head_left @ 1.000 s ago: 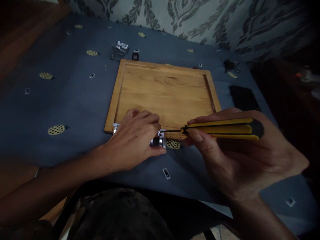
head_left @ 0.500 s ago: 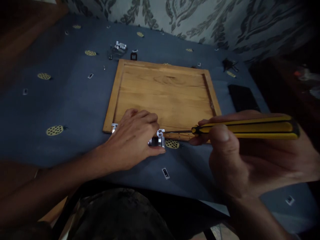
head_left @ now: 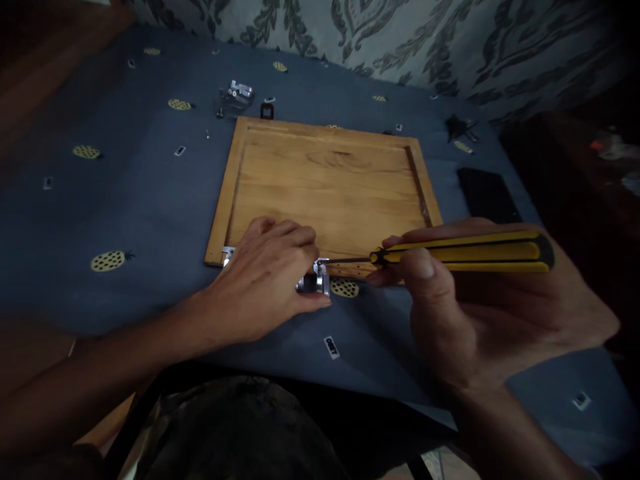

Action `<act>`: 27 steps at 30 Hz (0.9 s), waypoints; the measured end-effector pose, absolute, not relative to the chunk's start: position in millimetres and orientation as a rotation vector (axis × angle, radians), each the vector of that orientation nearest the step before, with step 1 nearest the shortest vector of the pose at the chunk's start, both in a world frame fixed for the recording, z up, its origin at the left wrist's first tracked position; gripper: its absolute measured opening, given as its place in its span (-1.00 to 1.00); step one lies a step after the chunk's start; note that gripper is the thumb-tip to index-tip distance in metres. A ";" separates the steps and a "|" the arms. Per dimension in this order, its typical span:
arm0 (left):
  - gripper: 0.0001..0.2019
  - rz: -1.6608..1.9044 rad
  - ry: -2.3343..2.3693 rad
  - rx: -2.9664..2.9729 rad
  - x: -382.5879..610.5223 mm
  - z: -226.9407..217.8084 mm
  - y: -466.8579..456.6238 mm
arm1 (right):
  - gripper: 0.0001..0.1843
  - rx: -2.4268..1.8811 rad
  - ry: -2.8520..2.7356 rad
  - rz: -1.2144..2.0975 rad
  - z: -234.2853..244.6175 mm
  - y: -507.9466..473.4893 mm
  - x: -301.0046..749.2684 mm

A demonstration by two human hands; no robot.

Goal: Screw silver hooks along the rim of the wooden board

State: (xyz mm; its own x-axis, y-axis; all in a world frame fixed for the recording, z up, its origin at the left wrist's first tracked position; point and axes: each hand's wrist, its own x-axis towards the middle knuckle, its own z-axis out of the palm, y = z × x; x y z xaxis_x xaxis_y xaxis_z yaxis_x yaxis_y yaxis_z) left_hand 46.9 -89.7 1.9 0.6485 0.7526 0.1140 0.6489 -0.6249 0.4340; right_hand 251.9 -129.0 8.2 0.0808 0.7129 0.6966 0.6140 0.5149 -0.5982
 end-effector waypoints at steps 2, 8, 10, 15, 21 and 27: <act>-0.72 0.408 1.111 2.515 47.2 2.2 -90.2 | -0.93 -1.137 -1.653 0.096 9.1 -129.0 253.5; -0.74 0.418 1.100 2.523 46.3 1.7 -90.3 | -0.90 -1.194 -1.767 0.212 16.0 -129.4 259.8; -0.74 0.417 1.096 2.525 45.9 1.2 -90.1 | -0.92 -1.192 -1.799 0.201 19.8 -127.2 261.9; -0.73 0.422 1.093 2.533 46.0 -0.1 -90.5 | -0.92 -1.188 -1.905 0.173 26.2 -122.7 265.4; -0.73 0.421 1.106 2.520 46.7 -0.2 -90.6 | -0.92 -1.196 -1.858 0.170 21.2 -124.7 263.8; -0.74 0.398 1.115 2.510 47.3 1.4 -90.5 | -0.89 -1.190 -1.844 0.095 15.9 -125.4 262.1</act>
State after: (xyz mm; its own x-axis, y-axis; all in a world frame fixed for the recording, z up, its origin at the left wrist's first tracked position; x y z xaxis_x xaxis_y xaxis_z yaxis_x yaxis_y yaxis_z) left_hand 47.3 -90.5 1.4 0.6479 0.7542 0.1071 0.6514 -0.6214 0.4353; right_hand 262.1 -125.4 15.9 -0.1204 0.7563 0.6431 0.6860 0.5316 -0.4968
